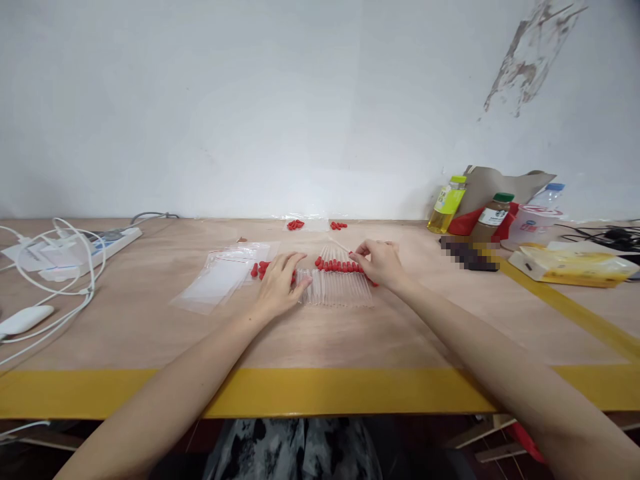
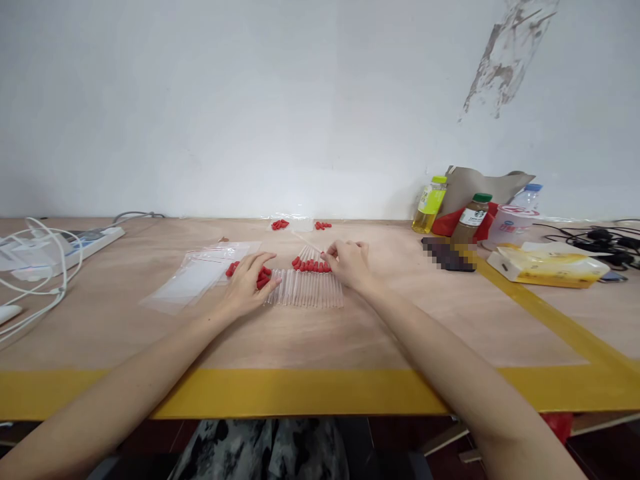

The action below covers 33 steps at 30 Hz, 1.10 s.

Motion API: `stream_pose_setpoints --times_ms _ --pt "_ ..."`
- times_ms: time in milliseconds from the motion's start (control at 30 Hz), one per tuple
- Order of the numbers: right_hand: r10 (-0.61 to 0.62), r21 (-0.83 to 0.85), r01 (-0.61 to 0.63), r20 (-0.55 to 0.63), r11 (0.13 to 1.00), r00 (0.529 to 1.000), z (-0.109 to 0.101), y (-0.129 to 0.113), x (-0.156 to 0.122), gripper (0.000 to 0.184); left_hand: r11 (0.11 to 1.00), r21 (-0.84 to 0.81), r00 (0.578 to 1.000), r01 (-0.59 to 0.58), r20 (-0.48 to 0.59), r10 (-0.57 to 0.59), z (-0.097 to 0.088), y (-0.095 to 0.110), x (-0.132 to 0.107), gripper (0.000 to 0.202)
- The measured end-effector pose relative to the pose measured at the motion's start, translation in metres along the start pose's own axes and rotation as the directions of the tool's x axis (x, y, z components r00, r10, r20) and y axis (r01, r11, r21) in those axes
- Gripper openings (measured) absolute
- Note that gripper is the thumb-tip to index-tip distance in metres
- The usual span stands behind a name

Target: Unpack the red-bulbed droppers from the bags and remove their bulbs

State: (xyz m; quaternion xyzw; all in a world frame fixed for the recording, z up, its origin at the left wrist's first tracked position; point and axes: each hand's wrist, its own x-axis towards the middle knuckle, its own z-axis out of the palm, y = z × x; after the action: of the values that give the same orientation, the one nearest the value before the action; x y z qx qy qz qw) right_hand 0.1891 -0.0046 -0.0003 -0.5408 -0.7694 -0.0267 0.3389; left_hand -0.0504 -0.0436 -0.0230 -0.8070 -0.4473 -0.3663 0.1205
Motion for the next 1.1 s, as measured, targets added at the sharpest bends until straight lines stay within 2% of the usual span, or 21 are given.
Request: stream_pose_setpoints --times_ms 100,200,333,500,733,867,967,1033,1100 --pt "-0.231 -0.034 0.229 -0.095 0.973 0.968 -0.003 0.01 -0.03 0.018 0.999 0.009 0.999 -0.042 -0.005 0.042 0.005 0.007 -0.003 0.044" --pt "-0.358 -0.055 0.354 -0.14 0.934 0.923 0.001 0.014 -0.053 0.016 0.986 0.042 0.986 -0.164 0.013 0.164 0.009 0.017 -0.006 0.038" --pt "-0.439 -0.067 0.434 -0.16 0.899 0.884 0.005 0.006 -0.065 0.017 0.937 0.071 0.939 -0.343 0.043 0.341 0.015 0.029 -0.009 0.027" --pt "-0.502 -0.094 0.493 -0.139 0.865 0.854 0.007 -0.001 -0.067 0.017 0.922 0.084 0.925 -0.377 0.085 0.371 0.022 0.031 -0.01 0.022" --pt "-0.541 -0.195 0.517 -0.092 0.833 0.836 0.009 0.002 -0.068 0.018 0.93 0.088 0.931 -0.358 0.114 0.348 0.022 0.023 -0.011 0.023" --pt "-0.538 -0.199 0.516 -0.079 0.833 0.839 0.008 -0.002 -0.068 0.02 0.942 0.085 0.942 -0.324 0.116 0.314 0.018 0.03 -0.012 0.024" --pt "-0.568 -0.191 0.55 -0.051 0.813 0.822 0.006 0.002 -0.068 0.019 0.944 0.063 0.942 -0.325 0.106 0.317 0.014 0.027 -0.013 0.023" --pt "-0.534 -0.17 0.519 -0.057 0.838 0.844 0.001 0.013 -0.066 0.018 0.955 0.057 0.956 -0.291 0.062 0.288 0.012 0.016 -0.013 0.022" --pt "-0.397 -0.122 0.382 -0.135 0.916 0.908 -0.006 0.029 -0.061 0.016 0.979 0.059 0.98 -0.195 -0.025 0.196 0.011 0.002 -0.012 0.021"
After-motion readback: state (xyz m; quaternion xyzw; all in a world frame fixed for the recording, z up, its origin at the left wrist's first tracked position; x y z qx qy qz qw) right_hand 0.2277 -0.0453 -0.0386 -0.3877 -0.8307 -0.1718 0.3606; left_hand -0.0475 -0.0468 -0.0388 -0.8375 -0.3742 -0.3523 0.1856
